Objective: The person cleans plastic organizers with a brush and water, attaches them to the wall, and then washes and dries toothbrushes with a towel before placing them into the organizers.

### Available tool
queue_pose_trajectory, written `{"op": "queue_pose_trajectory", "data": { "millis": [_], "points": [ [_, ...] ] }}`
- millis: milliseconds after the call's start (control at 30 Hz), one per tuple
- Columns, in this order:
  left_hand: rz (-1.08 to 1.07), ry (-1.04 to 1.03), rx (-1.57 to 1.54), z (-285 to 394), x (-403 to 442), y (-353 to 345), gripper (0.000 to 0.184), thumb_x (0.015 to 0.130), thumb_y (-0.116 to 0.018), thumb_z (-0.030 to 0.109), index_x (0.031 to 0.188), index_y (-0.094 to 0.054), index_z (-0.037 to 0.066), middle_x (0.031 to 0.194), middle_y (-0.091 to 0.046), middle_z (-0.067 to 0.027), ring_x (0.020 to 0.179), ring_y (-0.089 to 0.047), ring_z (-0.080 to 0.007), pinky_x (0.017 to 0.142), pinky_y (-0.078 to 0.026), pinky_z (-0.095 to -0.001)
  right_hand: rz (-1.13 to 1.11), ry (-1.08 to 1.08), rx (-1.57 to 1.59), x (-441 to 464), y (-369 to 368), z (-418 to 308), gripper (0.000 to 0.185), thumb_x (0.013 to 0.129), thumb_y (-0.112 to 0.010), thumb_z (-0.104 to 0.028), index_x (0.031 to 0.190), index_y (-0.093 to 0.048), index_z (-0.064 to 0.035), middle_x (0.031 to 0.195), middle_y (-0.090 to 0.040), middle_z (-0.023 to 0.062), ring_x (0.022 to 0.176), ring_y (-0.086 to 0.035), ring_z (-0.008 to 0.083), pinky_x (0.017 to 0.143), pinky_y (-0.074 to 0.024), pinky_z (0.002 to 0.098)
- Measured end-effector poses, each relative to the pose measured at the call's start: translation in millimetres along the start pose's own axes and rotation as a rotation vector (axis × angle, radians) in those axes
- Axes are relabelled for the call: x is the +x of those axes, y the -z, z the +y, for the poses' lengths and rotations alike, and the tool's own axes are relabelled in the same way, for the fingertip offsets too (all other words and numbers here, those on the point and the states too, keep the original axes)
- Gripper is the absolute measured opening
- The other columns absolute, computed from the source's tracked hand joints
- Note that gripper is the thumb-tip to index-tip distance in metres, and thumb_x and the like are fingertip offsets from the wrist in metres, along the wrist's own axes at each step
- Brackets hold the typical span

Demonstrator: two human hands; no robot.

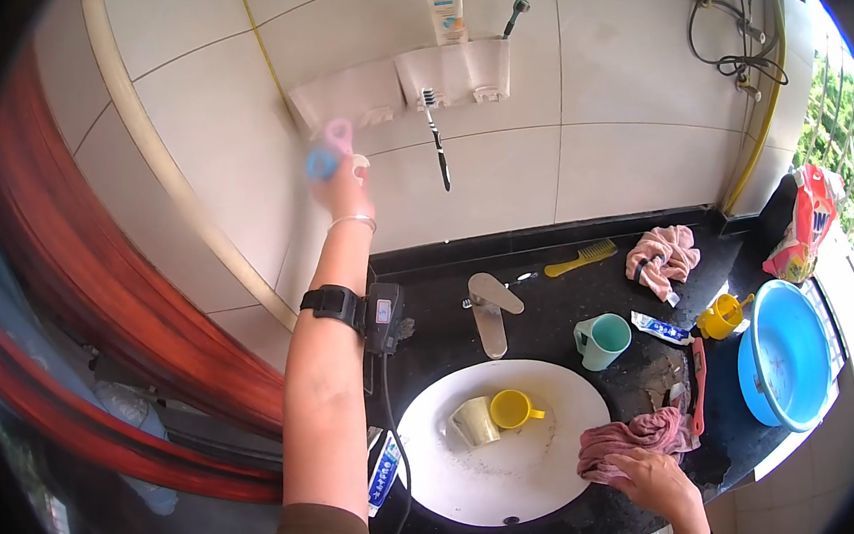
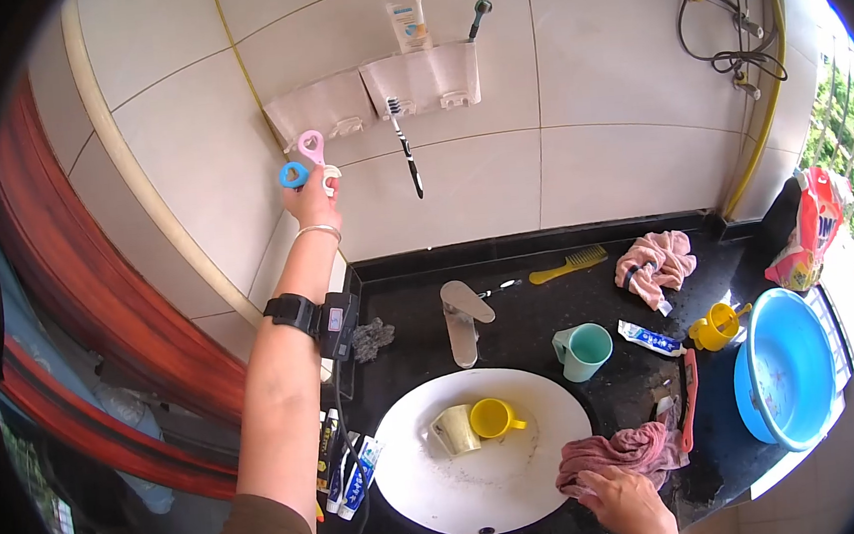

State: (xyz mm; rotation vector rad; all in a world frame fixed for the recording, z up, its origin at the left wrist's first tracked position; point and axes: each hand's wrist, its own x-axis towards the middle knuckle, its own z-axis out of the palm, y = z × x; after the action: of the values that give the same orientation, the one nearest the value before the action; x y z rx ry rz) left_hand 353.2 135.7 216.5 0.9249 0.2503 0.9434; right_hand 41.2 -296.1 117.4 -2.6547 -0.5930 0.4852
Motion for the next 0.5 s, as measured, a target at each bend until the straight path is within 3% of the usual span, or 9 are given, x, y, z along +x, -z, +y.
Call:
{"op": "queue_pose_trajectory", "data": {
  "millis": [133,200,233,300,433,500],
  "points": [
    [-0.062,-0.108,0.098,1.1,5.5,3.1,0.023,0.074,-0.064,0.002,0.089,-0.047,0.007,0.086,-0.057,-0.0075,0.068,-0.058,-0.0185,0.058,-0.049,-0.0310,0.006,-0.003,-0.021,0.4,2.6,-6.7,0.035,0.077,-0.062,-0.024,0.109,-0.057,-0.0106,0.100,-0.061,0.0140,0.092,-0.058,0.0307,0.076,-0.0478,0.0397],
    [0.029,-0.527,0.552,1.5,8.8,3.1,0.024,0.072,-0.066,0.004,0.088,-0.048,0.007,0.082,-0.057,-0.0070,0.067,-0.058,-0.0192,0.061,-0.048,-0.0338,0.028,0.001,-0.020,0.1,2.7,-7.9,0.035,0.077,-0.062,-0.025,0.109,-0.057,-0.0107,0.101,-0.060,0.0138,0.093,-0.058,0.0306,0.076,-0.0480,0.0396],
    [0.031,-0.527,0.550,3.2,8.3,3.6,0.024,0.072,-0.066,0.004,0.088,-0.048,0.007,0.082,-0.057,-0.0070,0.067,-0.058,-0.0192,0.061,-0.048,-0.0338,0.029,0.001,-0.023,-0.3,1.7,-6.8,0.035,0.077,-0.062,-0.025,0.109,-0.057,-0.0107,0.101,-0.060,0.0138,0.093,-0.058,0.0306,0.076,-0.0480,0.0396],
    [0.078,-0.622,0.880,5.0,4.2,4.0,0.024,0.071,-0.066,0.006,0.088,-0.050,0.005,0.079,-0.057,-0.0067,0.066,-0.057,-0.0190,0.065,-0.046,-0.0351,0.032,0.019,-0.024,-1.7,-0.9,-3.8,0.035,0.077,-0.062,-0.025,0.109,-0.057,-0.0109,0.102,-0.060,0.0138,0.094,-0.058,0.0306,0.076,-0.0481,0.0399],
    [0.061,-0.638,0.813,-8.2,8.6,2.9,0.024,0.073,-0.066,0.006,0.090,-0.049,0.004,0.080,-0.057,-0.0057,0.066,-0.056,-0.0165,0.061,-0.047,-0.0316,0.029,0.009,-0.016,-3.0,0.3,-5.4,0.035,0.078,-0.062,-0.025,0.109,-0.057,-0.0111,0.102,-0.060,0.0138,0.094,-0.058,0.0305,0.076,-0.0480,0.0403],
    [-0.056,-0.428,0.309,-20.5,19.8,4.2,0.022,0.074,-0.065,0.005,0.090,-0.049,0.004,0.082,-0.058,-0.0051,0.066,-0.056,-0.0139,0.057,-0.046,-0.0264,0.017,-0.004,-0.001,-3.6,0.5,-5.6,0.035,0.077,-0.062,-0.025,0.110,-0.057,-0.0111,0.101,-0.060,0.0138,0.093,-0.059,0.0307,0.076,-0.0480,0.0405]
  ]
}}
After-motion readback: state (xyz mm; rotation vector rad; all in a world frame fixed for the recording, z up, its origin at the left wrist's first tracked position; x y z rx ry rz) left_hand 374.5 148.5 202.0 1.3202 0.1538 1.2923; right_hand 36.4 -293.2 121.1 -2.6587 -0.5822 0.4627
